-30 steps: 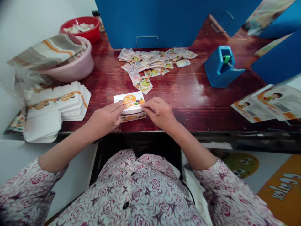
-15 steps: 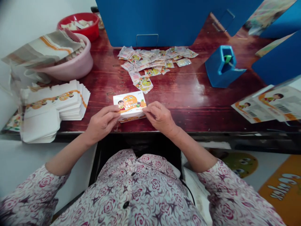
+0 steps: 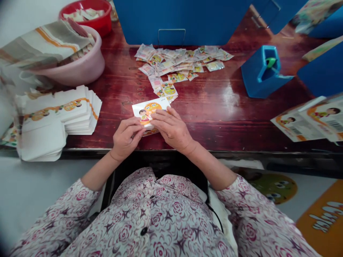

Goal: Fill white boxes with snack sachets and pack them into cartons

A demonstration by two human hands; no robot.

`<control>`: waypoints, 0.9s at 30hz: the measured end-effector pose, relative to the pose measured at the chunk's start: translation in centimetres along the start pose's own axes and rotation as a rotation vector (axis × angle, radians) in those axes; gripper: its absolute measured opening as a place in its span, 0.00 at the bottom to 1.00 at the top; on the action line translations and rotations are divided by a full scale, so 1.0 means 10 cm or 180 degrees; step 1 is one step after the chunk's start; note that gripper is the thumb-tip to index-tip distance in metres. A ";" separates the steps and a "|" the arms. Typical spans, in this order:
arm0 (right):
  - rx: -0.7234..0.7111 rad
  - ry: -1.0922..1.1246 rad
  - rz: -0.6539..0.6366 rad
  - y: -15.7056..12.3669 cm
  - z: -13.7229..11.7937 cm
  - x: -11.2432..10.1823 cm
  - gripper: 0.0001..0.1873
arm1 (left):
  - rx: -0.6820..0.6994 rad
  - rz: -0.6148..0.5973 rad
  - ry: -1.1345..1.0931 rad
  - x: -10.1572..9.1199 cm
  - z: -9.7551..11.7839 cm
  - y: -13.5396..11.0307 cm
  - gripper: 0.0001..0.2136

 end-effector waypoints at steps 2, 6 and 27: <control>-0.0066 0.0016 0.0037 0.00 -0.01 0.05 0.14 | 0.0004 0.0054 -0.0056 0.04 0.01 -0.02 0.03; -0.0129 0.0011 0.0259 -0.06 0.04 0.16 0.15 | 0.0125 0.0027 -0.0138 0.04 0.00 -0.03 0.04; 0.3529 -0.1429 0.1474 -0.05 1.99 -2.13 0.22 | 0.0770 0.0184 0.0627 0.36 0.11 0.39 0.06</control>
Point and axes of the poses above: each hand's wrist, its own y-axis towards the middle knuckle, its own x-axis out of the palm, z = x × y, the point moved 1 cm from there along y, towards the middle knuckle, and after that the axes turned 5 degrees about -z, right-handed, at the moved point
